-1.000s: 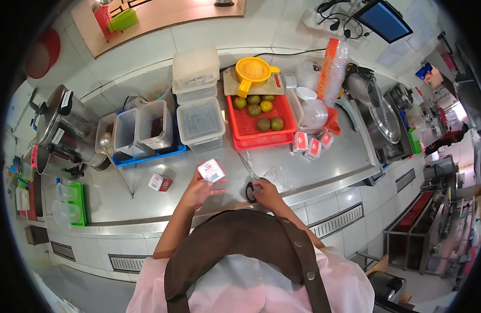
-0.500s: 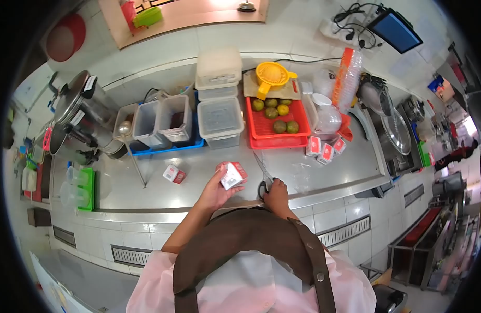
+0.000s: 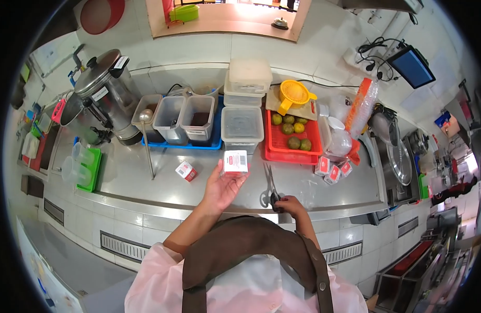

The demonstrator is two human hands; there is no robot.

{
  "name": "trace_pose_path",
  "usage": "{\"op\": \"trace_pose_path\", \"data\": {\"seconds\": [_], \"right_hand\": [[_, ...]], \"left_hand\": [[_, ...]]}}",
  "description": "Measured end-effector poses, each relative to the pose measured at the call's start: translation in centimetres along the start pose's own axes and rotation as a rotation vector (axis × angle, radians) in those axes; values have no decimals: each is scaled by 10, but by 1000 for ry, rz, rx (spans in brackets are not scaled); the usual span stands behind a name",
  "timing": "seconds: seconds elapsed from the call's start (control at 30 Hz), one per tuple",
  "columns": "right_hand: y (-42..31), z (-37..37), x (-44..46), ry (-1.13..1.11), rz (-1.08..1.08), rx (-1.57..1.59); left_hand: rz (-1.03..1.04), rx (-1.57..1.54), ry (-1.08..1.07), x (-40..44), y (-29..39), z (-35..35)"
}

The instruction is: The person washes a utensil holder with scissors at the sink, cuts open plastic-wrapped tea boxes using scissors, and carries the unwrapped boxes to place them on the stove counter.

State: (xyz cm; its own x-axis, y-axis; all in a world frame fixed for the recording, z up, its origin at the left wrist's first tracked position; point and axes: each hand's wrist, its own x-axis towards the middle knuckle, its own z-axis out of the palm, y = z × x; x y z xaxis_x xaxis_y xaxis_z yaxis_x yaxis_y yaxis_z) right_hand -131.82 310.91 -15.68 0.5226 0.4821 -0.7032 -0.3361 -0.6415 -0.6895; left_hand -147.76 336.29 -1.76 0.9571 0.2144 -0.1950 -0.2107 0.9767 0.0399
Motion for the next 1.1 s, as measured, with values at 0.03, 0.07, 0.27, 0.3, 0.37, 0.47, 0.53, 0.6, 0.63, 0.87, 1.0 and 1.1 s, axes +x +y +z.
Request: {"op": "trace_pose_path", "data": {"seconds": [0.03, 0.07, 0.27, 0.3, 0.37, 0.47, 0.53, 0.6, 0.63, 0.87, 1.0, 1.1], "right_hand": [[30, -6, 12, -154, -90, 336], [26, -4, -5, -329, -105, 607], [-16, 33, -101, -316, -606, 699], [-16, 33, -102, -390, -633, 741], [-45, 37, -129, -430, -639, 641], [-86, 48, -157, -448, -665, 391], [-102, 53, -161, -469, -680, 281], [-102, 58, -154, -486, -674, 243], [-105, 59, -153, -510, -665, 241], [-113, 62, -154, -516, -649, 253], [-116, 60, -155, -509, -648, 246], [-116, 60, -153, -503, -635, 249]], "left_hand": [[36, 17, -10, 1, 3, -1], [24, 39, -49, -1, 6, 3], [13, 224, -241, -11, 25, 26], [41, 238, -220, -10, 26, 30], [84, 234, -150, -1, 28, 29], [162, 251, -24, 19, 31, 20], [251, 354, 24, 25, 29, 31], [325, 410, 97, 26, 27, 39], [365, 436, 132, 27, 26, 42], [455, 499, 158, 34, 24, 46], [448, 497, 154, 33, 23, 53], [510, 525, 87, 42, 26, 44]]}}
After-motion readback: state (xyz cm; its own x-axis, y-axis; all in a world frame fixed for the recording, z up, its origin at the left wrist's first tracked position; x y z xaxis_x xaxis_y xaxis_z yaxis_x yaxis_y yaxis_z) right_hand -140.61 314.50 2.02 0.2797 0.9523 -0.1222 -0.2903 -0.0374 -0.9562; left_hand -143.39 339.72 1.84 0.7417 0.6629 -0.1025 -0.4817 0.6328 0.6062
